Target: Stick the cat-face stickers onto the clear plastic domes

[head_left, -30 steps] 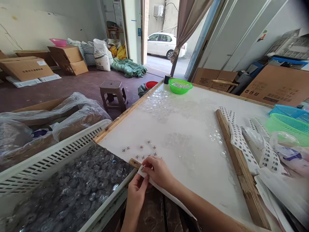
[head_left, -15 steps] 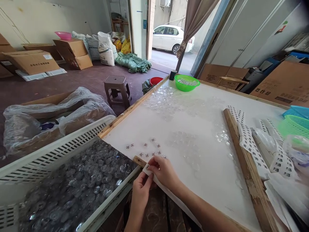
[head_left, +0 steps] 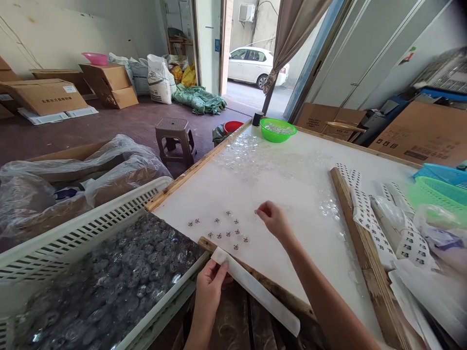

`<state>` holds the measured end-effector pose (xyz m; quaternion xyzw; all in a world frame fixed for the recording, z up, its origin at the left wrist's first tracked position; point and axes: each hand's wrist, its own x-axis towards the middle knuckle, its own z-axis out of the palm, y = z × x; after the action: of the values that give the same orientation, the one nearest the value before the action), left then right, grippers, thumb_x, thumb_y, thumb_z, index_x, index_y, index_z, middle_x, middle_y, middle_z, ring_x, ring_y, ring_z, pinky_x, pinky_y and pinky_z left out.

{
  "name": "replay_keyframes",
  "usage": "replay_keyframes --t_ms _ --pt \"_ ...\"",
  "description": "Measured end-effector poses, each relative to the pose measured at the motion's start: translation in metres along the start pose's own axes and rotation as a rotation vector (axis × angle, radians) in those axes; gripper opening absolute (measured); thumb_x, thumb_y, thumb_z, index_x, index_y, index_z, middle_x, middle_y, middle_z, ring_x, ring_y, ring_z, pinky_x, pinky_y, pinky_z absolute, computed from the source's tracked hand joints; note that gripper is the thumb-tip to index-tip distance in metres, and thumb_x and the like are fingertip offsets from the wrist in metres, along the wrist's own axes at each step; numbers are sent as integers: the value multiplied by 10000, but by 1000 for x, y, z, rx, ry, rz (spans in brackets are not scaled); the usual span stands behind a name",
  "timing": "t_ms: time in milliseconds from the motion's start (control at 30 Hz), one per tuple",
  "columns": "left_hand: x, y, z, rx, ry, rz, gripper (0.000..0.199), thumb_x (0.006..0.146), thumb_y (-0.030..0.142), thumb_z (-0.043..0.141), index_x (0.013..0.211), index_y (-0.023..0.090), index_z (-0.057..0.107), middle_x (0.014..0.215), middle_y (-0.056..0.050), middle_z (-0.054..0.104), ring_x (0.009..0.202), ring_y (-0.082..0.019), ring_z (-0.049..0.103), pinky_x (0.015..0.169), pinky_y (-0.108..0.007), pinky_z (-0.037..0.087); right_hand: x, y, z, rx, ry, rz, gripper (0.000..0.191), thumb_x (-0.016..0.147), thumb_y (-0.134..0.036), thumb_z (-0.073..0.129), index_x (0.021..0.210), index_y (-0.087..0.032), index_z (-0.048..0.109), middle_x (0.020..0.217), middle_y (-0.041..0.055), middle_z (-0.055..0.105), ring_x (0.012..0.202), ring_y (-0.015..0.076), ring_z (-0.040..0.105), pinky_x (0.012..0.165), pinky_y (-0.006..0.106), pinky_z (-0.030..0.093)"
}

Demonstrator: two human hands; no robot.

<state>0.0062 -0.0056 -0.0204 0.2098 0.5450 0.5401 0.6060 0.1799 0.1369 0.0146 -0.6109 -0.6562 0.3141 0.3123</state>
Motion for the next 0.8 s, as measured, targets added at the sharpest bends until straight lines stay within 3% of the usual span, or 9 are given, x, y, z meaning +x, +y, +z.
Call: replay_keyframes --t_ms 100,233,600,700,800 --pt "-3 5 4 -2 13 18 429 624 422 711 930 125 664 834 -77 663 706 -207 585 607 -287 499 21 18 -7 -103 -93 76 127 732 -274 510 722 -152 545 647 11 545 601 123 481 551 233 362" --pt "-4 7 4 -1 22 12 442 606 430 718 924 127 669 817 -73 664 674 -195 579 591 -280 492 27 25 1 -145 -180 88 84 702 -230 522 704 -155 558 648 6 571 581 114 498 527 219 353" --pt "-3 4 4 10 44 24 449 624 443 700 942 127 666 822 -82 665 650 -192 576 579 -280 492 32 26 7 -264 -214 80 53 710 -181 526 707 -151 570 700 17 594 632 117 514 547 214 351" --pt "-4 5 6 9 93 50 458 628 458 688 950 132 669 847 -96 668 688 -224 598 556 -281 488 31 26 13 -296 -216 68 46 717 -167 529 713 -149 571 706 25 592 626 118 505 542 215 338" --pt "-5 6 6 12 69 28 462 609 456 704 935 130 674 839 -97 670 697 -234 603 556 -287 490 28 23 22 -333 -207 38 40 721 -138 528 714 -149 566 701 29 581 638 121 495 562 221 327"
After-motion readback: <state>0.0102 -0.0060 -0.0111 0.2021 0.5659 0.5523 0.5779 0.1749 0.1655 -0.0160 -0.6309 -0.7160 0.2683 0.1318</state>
